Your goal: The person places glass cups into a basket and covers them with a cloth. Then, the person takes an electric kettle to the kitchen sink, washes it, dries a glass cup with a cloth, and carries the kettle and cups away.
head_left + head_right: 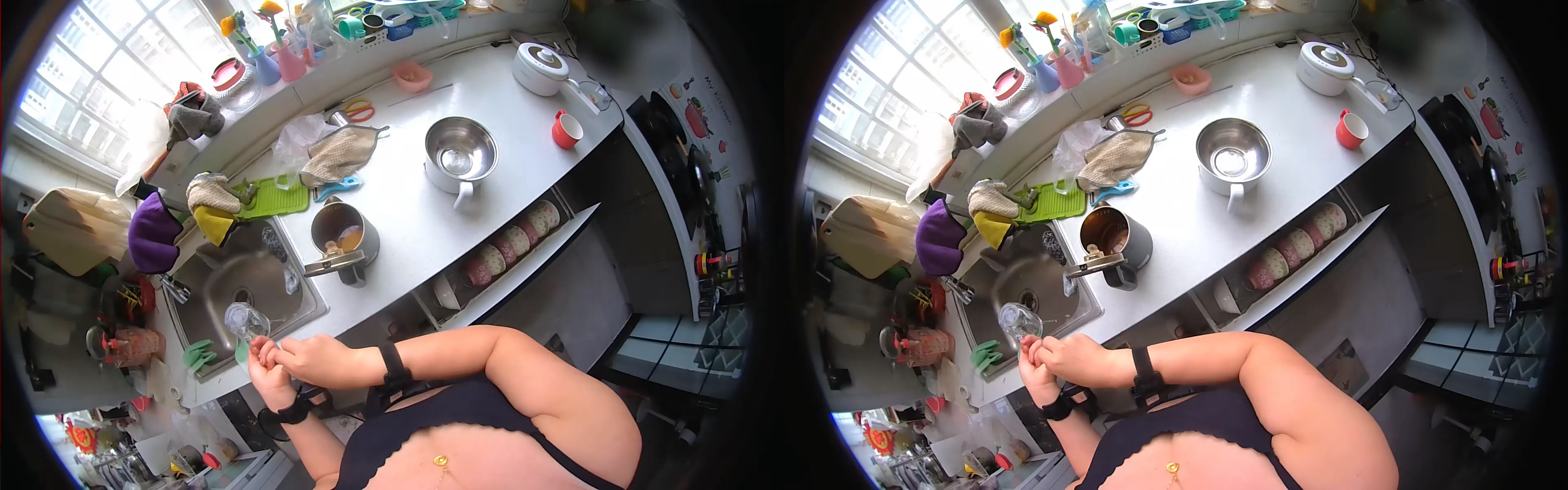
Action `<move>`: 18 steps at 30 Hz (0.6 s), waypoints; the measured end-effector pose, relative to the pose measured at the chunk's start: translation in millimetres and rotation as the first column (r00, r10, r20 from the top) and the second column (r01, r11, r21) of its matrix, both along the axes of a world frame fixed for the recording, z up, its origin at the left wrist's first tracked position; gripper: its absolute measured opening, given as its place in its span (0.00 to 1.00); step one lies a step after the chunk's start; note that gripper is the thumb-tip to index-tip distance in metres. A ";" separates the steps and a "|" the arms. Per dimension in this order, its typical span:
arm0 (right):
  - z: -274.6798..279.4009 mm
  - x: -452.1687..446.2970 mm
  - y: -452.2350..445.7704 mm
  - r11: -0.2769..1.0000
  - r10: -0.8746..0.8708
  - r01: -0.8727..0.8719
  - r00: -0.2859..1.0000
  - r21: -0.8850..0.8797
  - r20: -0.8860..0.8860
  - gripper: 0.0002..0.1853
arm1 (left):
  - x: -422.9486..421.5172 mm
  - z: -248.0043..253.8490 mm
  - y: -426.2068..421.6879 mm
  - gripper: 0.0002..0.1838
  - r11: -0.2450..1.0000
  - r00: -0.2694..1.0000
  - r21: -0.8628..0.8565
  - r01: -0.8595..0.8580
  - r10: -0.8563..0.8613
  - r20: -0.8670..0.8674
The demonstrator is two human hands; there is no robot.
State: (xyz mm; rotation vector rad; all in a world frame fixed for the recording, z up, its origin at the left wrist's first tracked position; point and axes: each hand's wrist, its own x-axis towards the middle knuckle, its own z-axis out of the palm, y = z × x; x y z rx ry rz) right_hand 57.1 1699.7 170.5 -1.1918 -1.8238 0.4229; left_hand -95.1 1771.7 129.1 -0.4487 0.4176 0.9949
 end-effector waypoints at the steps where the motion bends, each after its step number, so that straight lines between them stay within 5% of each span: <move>1: 4.4 8.1 -4.4 0.995 0.054 -0.054 0.999 -0.085 0.001 0.11 | -5.4 -0.4 -3.0 0.06 0.999 0.998 0.034 -0.039 0.041 -0.045; 4: -2.1 32.7 -16.0 0.992 0.090 -0.100 0.989 -0.081 -0.119 0.12 | -18.7 18.2 3.1 0.08 0.990 0.986 -0.033 -0.136 0.132 -0.098; 6: -10.4 63.4 -28.2 0.934 0.033 -0.053 0.998 -0.354 -0.061 0.11 | -29.5 9.9 10.7 0.07 0.978 0.963 0.005 -0.208 0.206 -0.172; 8: -16.1 95.6 -33.6 0.837 -0.064 0.057 0.998 -0.545 0.006 0.10 | -44.4 -1.6 16.2 0.07 0.973 0.966 0.125 -0.193 0.211 -0.148; 14: -25.7 130.2 -34.9 0.710 -0.513 0.325 0.847 -0.625 -0.143 0.15 | -71.7 -15.8 19.5 0.04 0.939 0.930 0.066 -0.338 0.344 -0.132; 16: -23.1 117.8 -18.5 0.821 -0.571 0.551 0.801 -0.150 -0.179 0.23 | -81.3 -26.7 19.6 0.02 0.941 0.924 0.150 -0.303 0.329 -0.195; 18: -24.5 116.1 8.8 0.852 -0.523 0.520 0.845 -0.057 -0.113 0.28 | -73.4 -10.1 18.3 0.02 0.925 0.892 0.106 -0.365 0.380 -0.246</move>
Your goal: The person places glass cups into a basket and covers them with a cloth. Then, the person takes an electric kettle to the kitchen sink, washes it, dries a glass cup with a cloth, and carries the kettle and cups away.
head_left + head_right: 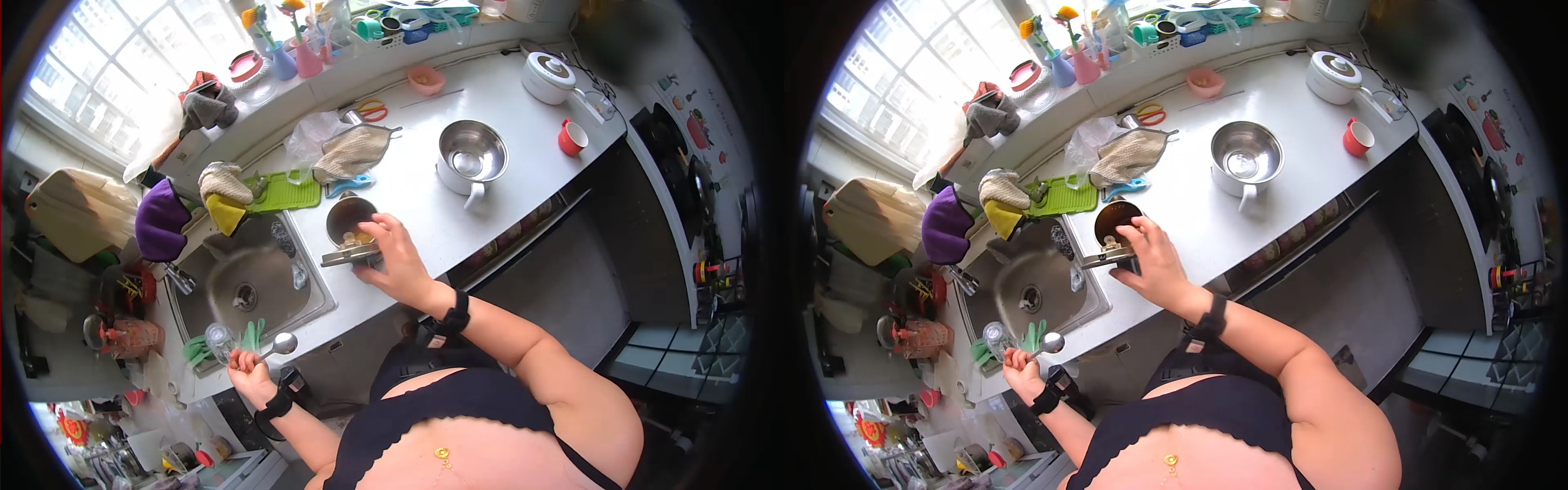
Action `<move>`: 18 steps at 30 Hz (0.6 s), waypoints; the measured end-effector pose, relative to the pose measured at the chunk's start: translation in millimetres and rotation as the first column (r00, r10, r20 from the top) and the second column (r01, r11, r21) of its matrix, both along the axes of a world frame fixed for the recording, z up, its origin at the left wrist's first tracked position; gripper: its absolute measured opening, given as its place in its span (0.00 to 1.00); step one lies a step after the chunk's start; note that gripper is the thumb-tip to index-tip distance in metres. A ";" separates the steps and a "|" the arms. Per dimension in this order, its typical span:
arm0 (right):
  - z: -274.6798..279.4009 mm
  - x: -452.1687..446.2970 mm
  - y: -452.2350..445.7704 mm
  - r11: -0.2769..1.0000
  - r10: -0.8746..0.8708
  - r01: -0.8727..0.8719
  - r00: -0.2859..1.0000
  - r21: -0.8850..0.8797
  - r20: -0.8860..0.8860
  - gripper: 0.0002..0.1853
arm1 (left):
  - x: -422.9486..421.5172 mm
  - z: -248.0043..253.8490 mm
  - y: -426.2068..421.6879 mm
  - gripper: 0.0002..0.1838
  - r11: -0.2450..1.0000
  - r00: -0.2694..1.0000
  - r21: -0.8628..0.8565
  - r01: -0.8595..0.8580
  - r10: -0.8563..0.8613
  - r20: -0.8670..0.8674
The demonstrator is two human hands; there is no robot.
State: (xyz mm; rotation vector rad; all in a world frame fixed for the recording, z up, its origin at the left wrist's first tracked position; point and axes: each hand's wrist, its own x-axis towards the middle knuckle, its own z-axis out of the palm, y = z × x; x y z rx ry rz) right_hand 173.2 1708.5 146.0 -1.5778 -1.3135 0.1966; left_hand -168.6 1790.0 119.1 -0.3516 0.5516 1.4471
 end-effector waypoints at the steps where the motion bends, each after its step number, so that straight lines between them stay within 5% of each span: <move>1: -3.2 -1.1 14.7 0.998 -0.052 0.052 0.999 0.029 -0.004 0.26 | -0.9 1.3 2.0 0.02 1.000 0.999 0.015 -0.014 0.015 -0.051; 5: -21.8 14.5 66.9 0.975 -0.219 0.221 0.975 0.037 -0.035 0.19 | -16.3 4.0 8.1 0.06 0.995 0.936 0.103 -0.011 0.046 -0.350; 7: -34.7 23.0 82.8 0.967 -0.244 0.250 0.965 -0.055 0.097 0.19 | -17.6 8.6 9.3 0.10 0.993 0.876 0.121 -0.012 0.069 -0.477; 12: -73.9 32.8 107.7 0.944 -0.203 0.244 0.960 -0.221 0.193 0.17 | -11.7 5.6 14.9 0.13 0.995 0.795 0.101 0.006 0.056 -0.604; 18: -67.5 30.8 107.2 0.899 -0.153 0.180 0.983 -0.399 0.099 0.16 | 19.4 26.9 11.1 0.16 0.995 0.614 0.097 -0.027 0.093 -0.784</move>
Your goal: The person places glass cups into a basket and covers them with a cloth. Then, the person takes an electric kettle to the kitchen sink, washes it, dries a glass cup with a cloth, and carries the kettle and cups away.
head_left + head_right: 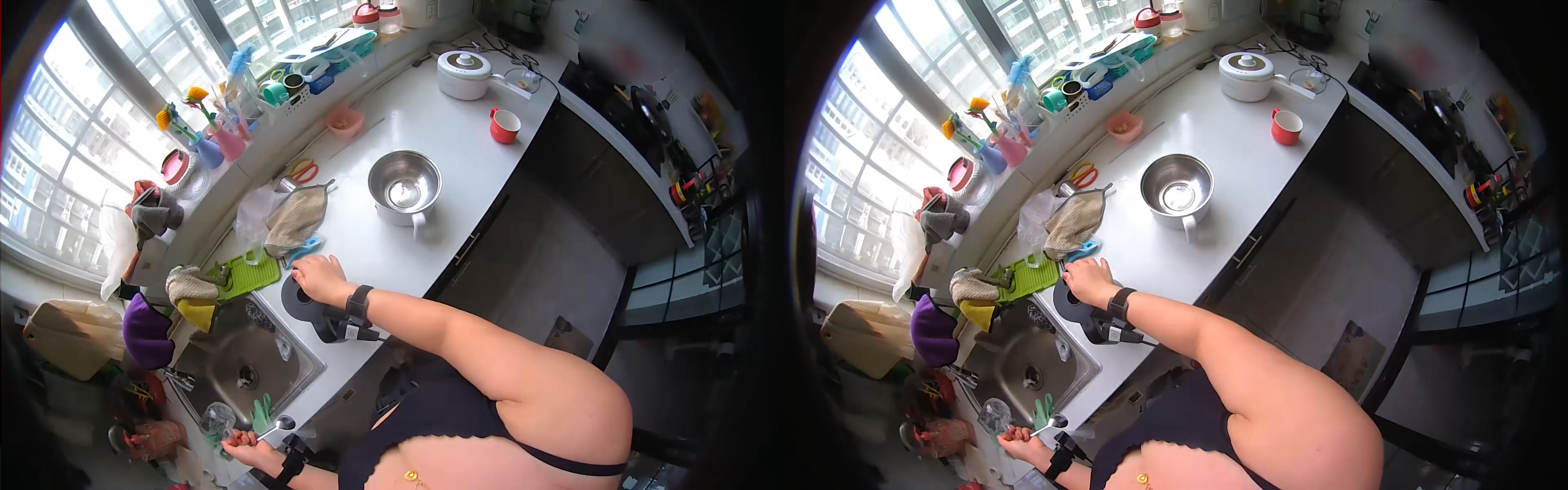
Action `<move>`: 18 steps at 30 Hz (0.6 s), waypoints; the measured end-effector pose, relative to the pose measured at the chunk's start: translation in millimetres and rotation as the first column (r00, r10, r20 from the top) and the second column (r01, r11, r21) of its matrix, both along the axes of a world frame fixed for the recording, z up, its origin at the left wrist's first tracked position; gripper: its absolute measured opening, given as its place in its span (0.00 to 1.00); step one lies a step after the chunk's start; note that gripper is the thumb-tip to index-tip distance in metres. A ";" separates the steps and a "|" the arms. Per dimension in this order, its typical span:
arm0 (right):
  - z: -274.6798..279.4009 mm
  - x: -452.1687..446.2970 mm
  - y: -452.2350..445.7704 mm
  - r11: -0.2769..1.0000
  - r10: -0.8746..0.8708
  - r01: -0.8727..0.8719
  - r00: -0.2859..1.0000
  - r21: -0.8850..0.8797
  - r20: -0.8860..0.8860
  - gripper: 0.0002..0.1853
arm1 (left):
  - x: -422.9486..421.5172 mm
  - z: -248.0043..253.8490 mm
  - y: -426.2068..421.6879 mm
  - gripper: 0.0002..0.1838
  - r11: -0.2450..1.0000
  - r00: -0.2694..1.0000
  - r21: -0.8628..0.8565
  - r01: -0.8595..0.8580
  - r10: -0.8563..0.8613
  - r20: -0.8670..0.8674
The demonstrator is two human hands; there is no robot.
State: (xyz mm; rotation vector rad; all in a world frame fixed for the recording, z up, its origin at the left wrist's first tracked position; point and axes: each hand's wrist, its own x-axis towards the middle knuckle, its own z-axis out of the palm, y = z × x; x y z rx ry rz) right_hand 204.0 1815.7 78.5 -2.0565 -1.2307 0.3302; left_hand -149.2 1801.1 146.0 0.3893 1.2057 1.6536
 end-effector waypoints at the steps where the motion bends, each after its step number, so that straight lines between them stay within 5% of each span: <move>1: 0.0 0.8 2.3 1.000 -0.009 0.009 0.995 -0.005 -0.097 0.16 | 9.1 3.1 3.4 0.17 1.000 0.998 0.007 -0.020 0.020 -0.054; 3: 2.6 1.0 8.7 0.996 -0.010 -0.024 0.920 -0.081 -0.391 0.17 | 22.3 8.8 13.0 0.17 1.000 0.993 0.011 -0.012 0.013 -0.119; 6: -0.8 7.4 14.0 0.987 0.058 -0.124 0.873 -0.106 -0.484 0.19 | 42.1 18.3 18.3 0.18 1.000 0.974 -0.029 -0.009 0.002 -0.227; 8: -19.4 21.0 16.9 0.959 0.277 -0.266 0.828 0.094 -0.487 0.19 | 53.3 16.0 25.4 0.18 0.998 0.919 -0.066 0.001 -0.027 -0.393; 9: -3.9 30.4 1.9 0.933 0.326 -0.230 0.865 0.276 -0.381 0.18 | 58.0 15.0 28.0 0.18 0.996 0.903 -0.089 -0.013 -0.026 -0.429; 10: 26.5 47.6 -18.0 0.909 0.351 -0.165 0.800 0.383 -0.486 0.16 | 47.6 9.2 33.8 0.18 0.996 0.903 -0.084 -0.003 -0.033 -0.428; 12: 69.3 106.2 -57.4 0.838 0.403 -0.053 0.730 0.543 -0.551 0.09 | 22.2 -2.0 40.0 0.14 0.912 0.825 -0.399 0.091 -0.293 -0.482; 14: 78.3 187.7 -88.0 0.832 0.066 0.130 0.942 0.539 -0.330 0.08 | 58.3 15.8 30.3 0.15 0.902 0.745 -0.404 0.155 -0.375 -0.551; 16: 61.8 278.8 -116.5 0.785 -0.292 0.479 0.845 0.392 -0.448 0.08 | 69.4 10.4 32.9 0.15 0.886 0.652 -0.415 0.207 -0.441 -0.617; 17: 39.3 329.9 -133.8 0.754 -0.477 0.584 0.801 0.300 -0.362 0.08 | 61.4 -12.9 48.5 0.15 0.871 0.675 -0.448 0.203 -0.456 -0.580; 18: 10.4 377.3 -152.1 0.703 -0.667 0.643 0.745 0.302 -0.033 0.10 | 60.1 -29.2 57.5 0.15 0.856 0.701 -0.478 0.198 -0.464 -0.542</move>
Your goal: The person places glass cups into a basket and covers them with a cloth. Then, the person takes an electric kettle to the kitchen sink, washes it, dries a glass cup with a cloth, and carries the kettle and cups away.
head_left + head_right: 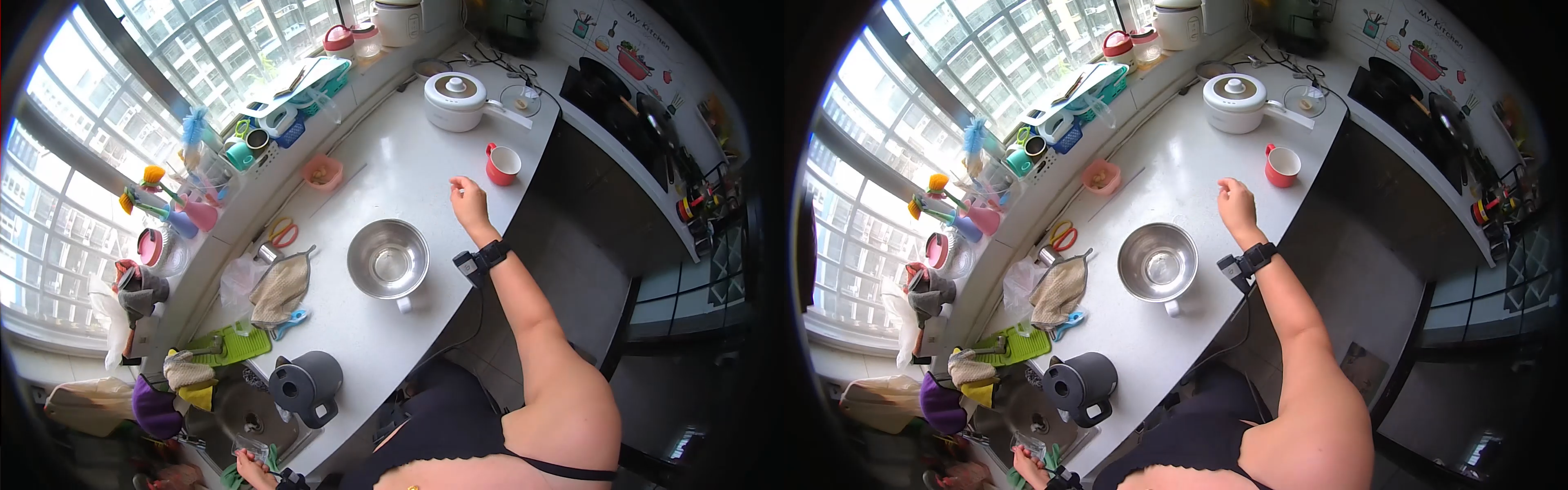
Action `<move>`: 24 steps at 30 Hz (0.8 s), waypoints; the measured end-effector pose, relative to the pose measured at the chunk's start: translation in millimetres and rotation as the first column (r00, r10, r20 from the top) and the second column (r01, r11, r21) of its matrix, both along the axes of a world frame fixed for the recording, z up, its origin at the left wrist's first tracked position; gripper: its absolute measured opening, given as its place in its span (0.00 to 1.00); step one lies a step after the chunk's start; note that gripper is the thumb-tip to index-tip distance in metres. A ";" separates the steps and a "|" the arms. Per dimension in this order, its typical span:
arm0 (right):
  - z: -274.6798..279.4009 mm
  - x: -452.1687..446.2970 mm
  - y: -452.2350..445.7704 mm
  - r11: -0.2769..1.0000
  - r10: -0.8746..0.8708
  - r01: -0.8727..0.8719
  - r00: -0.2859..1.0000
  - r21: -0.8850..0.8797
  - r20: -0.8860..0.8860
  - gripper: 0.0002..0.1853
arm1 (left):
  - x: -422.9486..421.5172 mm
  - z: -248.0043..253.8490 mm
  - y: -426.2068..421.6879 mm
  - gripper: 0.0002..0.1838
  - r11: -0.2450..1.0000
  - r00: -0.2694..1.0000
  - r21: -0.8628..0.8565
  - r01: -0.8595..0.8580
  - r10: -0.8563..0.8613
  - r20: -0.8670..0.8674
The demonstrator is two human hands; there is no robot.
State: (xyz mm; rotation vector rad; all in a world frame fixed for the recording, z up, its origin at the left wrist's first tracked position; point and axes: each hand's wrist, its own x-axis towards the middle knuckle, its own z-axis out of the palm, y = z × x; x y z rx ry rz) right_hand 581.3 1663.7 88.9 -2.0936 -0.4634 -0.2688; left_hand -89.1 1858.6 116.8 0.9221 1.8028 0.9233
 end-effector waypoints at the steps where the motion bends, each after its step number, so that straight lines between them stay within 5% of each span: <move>1: -10.3 31.7 -20.8 0.989 -0.064 0.063 0.998 -0.131 -0.001 0.13 | 12.7 -1.5 -0.2 0.14 0.996 0.998 -0.057 -0.066 0.066 -0.002; 5: -83.8 134.0 -79.9 0.886 -0.140 0.150 0.989 -0.438 0.053 0.29 | 44.2 -2.0 -7.3 0.12 0.985 0.982 -0.016 0.171 -0.172 -0.081; 7: -126.2 179.2 -101.5 0.820 -0.081 0.097 0.995 -0.563 0.054 0.24 | 64.9 12.3 -13.4 0.12 0.968 0.959 0.004 0.252 -0.249 -0.135; 8: -134.2 196.5 -108.2 0.798 0.012 -0.114 0.985 -0.591 -0.174 0.18 | 74.4 21.2 -14.7 0.12 0.972 0.965 -0.005 0.236 -0.235 -0.115; 10: -143.0 203.7 -113.1 0.709 0.000 -0.052 0.997 -0.703 -0.074 0.19 | 82.3 29.4 -16.0 0.12 0.973 0.969 0.023 0.231 -0.233 0.082; 14: -138.6 197.0 -113.9 0.645 0.043 -0.037 0.999 -0.763 -0.012 0.13 | 93.5 41.2 -18.8 0.11 0.973 0.951 0.051 0.227 -0.233 0.204; 20: -69.4 126.9 -100.2 0.750 -0.049 0.040 0.999 -0.660 0.004 0.15 | 89.5 35.0 -20.9 0.11 0.967 0.946 0.028 0.251 -0.252 0.205; 22: -29.7 90.4 -96.7 0.874 0.071 -0.009 0.991 -0.487 0.109 0.15 | 85.3 34.2 -18.1 0.12 0.970 0.957 0.017 0.241 -0.241 0.161; 24: 36.6 26.3 -79.6 0.938 0.235 -0.217 0.971 -0.269 0.033 0.12 | 79.2 29.5 -18.7 0.13 0.985 0.982 -0.006 0.174 -0.173 0.076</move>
